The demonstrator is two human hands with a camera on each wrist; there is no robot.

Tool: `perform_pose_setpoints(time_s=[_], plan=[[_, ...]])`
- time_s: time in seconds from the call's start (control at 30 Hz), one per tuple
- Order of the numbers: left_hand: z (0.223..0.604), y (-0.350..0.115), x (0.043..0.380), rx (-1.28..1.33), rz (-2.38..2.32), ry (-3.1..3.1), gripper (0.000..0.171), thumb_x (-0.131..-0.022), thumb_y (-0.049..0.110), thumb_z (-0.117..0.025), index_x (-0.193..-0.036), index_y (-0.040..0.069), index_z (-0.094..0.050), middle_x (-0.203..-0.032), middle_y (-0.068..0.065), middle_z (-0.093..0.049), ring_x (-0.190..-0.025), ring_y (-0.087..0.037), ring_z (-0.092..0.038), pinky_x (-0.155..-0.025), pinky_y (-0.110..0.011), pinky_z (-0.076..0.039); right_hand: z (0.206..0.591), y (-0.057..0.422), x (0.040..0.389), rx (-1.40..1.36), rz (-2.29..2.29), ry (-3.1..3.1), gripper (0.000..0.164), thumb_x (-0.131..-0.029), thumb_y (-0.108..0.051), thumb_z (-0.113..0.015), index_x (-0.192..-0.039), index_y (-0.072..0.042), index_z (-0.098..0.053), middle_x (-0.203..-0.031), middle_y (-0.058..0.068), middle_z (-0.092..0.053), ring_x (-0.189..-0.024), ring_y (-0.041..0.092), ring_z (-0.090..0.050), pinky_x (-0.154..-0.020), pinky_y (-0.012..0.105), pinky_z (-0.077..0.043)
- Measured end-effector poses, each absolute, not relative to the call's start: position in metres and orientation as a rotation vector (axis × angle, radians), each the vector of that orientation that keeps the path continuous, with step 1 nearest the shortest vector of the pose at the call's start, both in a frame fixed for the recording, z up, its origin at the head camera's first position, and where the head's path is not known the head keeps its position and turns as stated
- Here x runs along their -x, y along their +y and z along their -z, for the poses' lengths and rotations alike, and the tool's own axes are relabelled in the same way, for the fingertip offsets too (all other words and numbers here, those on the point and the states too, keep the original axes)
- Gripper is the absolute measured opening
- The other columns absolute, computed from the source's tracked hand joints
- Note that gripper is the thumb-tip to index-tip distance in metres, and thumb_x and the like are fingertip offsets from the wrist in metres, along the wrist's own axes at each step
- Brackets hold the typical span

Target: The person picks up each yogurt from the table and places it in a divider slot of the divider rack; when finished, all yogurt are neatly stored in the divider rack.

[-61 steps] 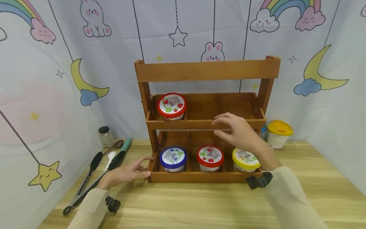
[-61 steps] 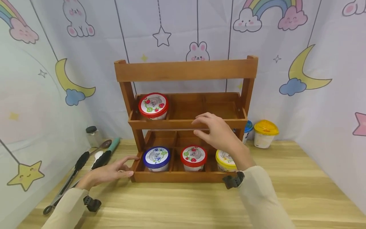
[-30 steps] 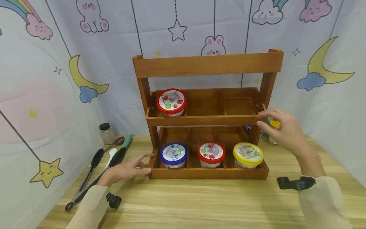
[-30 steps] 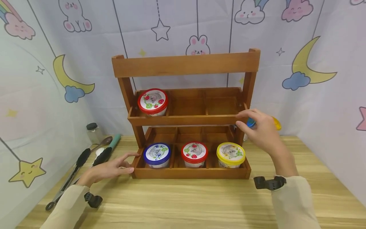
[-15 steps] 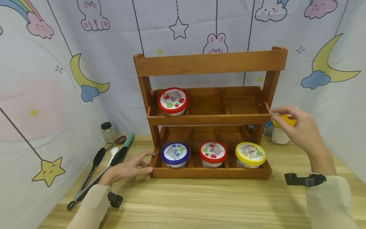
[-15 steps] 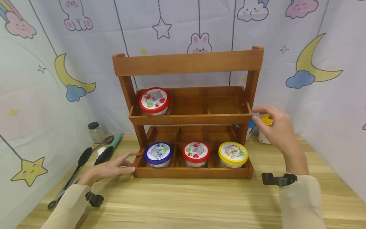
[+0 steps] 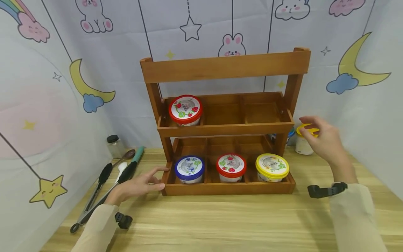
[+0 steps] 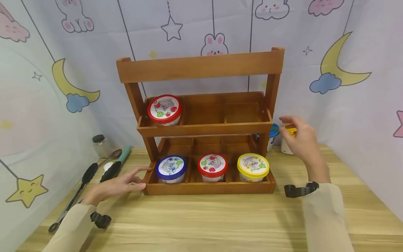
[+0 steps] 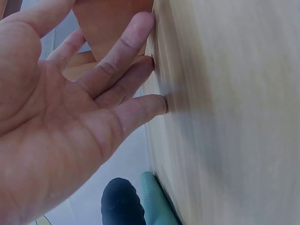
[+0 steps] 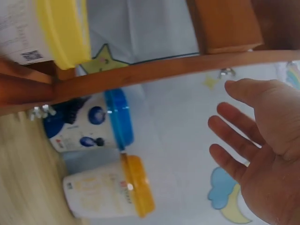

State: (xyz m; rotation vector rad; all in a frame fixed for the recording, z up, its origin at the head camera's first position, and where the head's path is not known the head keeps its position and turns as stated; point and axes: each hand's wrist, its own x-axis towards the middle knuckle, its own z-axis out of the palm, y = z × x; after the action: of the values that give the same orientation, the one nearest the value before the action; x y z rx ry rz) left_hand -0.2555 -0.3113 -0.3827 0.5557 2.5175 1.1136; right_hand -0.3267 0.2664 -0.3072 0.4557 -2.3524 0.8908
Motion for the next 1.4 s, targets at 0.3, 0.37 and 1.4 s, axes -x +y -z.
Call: perform_pose_setpoints(time_s=[0.3,0.37,1.4], plan=[[0.384,-0.312,0.254,-0.524,-1.136,2.499,0.065,-0.102,0.033,-0.059,-0.155,0.017,-0.026,-0.118,-0.013,-0.066,-0.117,-0.035,-0.058,-0.096,-0.06,-0.044,0.323,0.258,0.341,-0.446,-0.944,-2.44,0.042,-0.101,-0.013,-0.058,-0.139,0.004,-0.049,-0.137,0.03,-0.048,-0.115,0.048,-0.053,-0.089,0.062,-0.045],[0.383,-0.313,0.254,-0.522,-1.141,2.496,0.065,-0.102,0.033,-0.06,-0.156,0.017,-0.026,-0.117,-0.013,-0.065,-0.116,-0.034,-0.058,-0.096,-0.059,-0.045,0.326,0.258,0.344,-0.444,-0.937,-2.437,0.043,-0.1,-0.011,-0.06,-0.139,0.005,-0.049,-0.136,0.031,-0.048,-0.114,0.048,-0.054,-0.088,0.062,-0.046],[0.384,-0.311,0.253,-0.494,-1.123,2.51,0.064,-0.102,0.034,-0.06,-0.155,0.017,-0.028,-0.117,-0.013,-0.065,-0.117,-0.035,-0.058,-0.097,-0.061,-0.043,0.367,0.256,0.39,-0.626,-0.752,-2.558,0.053,-0.085,0.009,-0.064,-0.135,0.012,-0.046,-0.123,0.036,-0.048,-0.098,0.052,-0.058,-0.084,0.063,-0.046]])
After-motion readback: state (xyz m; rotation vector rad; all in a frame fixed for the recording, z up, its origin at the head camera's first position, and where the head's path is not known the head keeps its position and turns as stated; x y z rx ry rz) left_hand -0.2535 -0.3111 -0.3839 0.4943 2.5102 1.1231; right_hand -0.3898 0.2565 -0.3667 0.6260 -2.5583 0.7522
